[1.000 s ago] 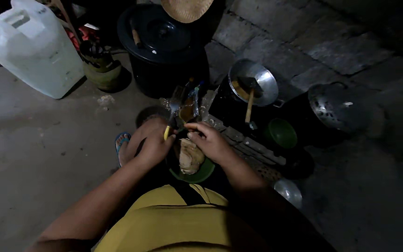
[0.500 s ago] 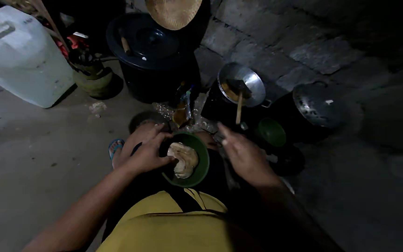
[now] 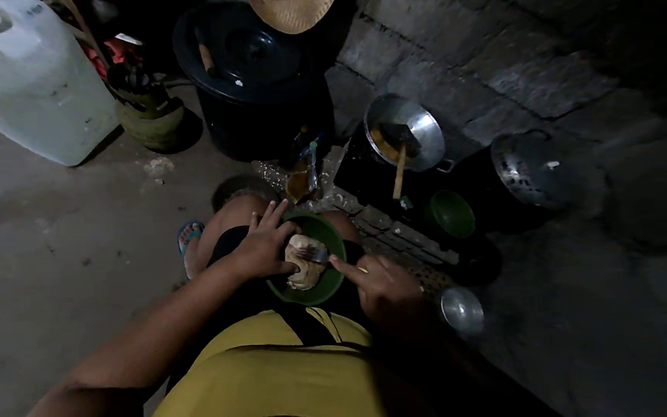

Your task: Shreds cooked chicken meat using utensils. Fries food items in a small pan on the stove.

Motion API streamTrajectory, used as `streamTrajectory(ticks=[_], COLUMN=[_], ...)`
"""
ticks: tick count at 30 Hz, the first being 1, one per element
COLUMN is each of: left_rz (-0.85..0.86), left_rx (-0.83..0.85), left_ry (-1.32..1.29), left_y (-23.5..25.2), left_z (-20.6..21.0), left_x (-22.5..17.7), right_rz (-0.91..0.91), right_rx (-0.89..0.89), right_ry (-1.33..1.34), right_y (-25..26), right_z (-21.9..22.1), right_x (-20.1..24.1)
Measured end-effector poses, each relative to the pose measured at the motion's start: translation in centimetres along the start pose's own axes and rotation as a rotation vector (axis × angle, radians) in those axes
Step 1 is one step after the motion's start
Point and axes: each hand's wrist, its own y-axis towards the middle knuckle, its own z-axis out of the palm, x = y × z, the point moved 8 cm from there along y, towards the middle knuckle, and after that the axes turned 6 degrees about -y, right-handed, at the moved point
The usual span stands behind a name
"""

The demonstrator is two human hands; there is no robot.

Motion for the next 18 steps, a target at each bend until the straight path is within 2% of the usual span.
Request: streamTrajectory(ticks=[5, 9, 12, 15, 18], left_rz=[-0.026, -0.022, -0.005, -0.007, -0.029], left_rx=[0.022, 0.029, 0.036, 0.062, 0.088], left_ry=[-0.008, -0.043, -0.137, -0.188, -0.183], left_y=[0.5, 0.8, 0.9, 0.9, 1.2], left_z=[-0.1, -0.1, -0.6, -0.4, -0.4], left_x=[0.6, 1.3, 1.2, 0.9, 0.9], right_rz=[0.028, 0.015, 0.047, 0.163, 0.213], right_rx=[-0.071, -0.038, 0.022, 0.291, 0.517], right_ry=[-0.065, -0.023, 0.065, 0.088, 0.091], right_y=[-2.3, -3.4, -1.8, 1.6, 3.8], right_z=[1.0, 1.0, -0.9, -1.3, 1.4], right_x=[-1.9, -3.4, -3.6, -2.3, -1.2])
